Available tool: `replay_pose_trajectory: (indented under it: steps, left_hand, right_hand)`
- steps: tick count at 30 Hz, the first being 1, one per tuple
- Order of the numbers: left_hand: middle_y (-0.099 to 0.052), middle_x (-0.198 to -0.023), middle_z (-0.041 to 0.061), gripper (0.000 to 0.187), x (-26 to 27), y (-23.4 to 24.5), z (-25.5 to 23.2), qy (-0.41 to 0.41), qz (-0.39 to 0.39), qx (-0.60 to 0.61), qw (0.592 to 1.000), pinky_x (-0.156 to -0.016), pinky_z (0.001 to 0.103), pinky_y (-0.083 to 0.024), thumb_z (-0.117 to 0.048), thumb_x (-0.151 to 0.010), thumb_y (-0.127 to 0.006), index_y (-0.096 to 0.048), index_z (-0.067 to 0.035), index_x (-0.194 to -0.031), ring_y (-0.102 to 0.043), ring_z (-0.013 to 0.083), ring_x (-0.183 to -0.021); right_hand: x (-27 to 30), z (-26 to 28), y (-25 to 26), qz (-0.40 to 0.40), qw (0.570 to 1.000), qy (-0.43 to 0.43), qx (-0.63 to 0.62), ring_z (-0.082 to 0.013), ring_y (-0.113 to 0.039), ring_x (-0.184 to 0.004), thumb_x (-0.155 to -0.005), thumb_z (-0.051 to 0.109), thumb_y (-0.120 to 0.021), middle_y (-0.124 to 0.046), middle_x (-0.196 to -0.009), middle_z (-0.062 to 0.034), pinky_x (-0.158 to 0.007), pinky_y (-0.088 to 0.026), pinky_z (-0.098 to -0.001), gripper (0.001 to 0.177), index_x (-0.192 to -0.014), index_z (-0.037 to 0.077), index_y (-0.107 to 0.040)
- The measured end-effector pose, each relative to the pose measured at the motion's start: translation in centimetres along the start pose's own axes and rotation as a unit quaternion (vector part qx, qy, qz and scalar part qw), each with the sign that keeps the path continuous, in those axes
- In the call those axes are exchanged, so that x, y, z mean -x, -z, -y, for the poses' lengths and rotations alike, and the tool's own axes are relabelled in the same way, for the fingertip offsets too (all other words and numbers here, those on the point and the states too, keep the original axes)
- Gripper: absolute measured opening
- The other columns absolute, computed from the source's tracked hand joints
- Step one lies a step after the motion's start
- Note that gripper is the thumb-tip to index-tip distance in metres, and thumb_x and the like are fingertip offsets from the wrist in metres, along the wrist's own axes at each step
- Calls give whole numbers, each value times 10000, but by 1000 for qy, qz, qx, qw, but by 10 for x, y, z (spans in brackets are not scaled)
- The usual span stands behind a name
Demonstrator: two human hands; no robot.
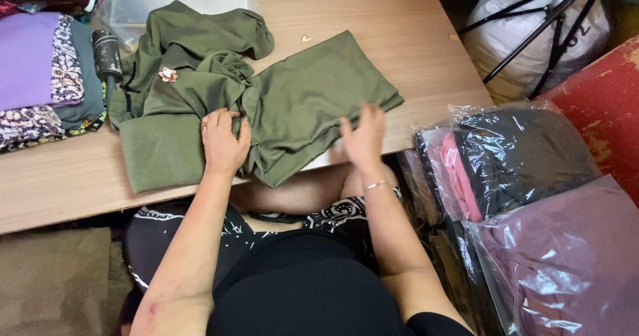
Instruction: The person cleans a green garment with a lint roller by hand and then folds it on a low wooden surface.
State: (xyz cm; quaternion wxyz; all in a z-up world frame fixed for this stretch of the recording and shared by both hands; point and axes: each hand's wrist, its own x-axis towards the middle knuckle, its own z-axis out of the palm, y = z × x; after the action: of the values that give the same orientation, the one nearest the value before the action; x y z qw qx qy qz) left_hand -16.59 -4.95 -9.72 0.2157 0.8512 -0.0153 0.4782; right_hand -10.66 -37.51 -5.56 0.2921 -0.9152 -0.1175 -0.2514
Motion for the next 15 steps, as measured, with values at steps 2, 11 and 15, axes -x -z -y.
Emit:
replay_pose_trajectory:
  steps: [2, 11, 15]
  left_hand:
    - [-647, -985, 127, 200, -1, 0, -1, 8, -4, 7, 1000, -901, 429, -529, -250, -874, -779, -696, -96, -972, -687, 327, -964]
    - [-650, -986, 131, 182, -3, 2, -2, 20, -4, 15, 1000, -910, 434, -523, -227, -871, -780, -687, -96, -957, -684, 329, -976]
    - [-657, -1010, 128, 199, -6, 6, -7, 28, 8, 10, 1000, -921, 435, -526, -260, -897, -757, -699, -94, -989, -683, 327, -993]
  right_hand:
    - [-16, -36, 2, -35, 996, -63, 61, -545, -553, -1219, -790, 288, -862, -538, -1262, -343, -1041, -418, -611, 673, -1311, -48, -598]
    - [-73, -21, -27, 79, 959, -218, 164, -523, -592, -1190, -794, 670, -780, -565, -1345, -353, -940, -458, -652, 1048, -1444, -91, -470]
    - [-76, 15, -60, 159, 973, -104, 129, -464, -668, -1023, -851, 326, -745, -614, -1144, -230, -900, -517, -569, 543, -1246, 8, -549]
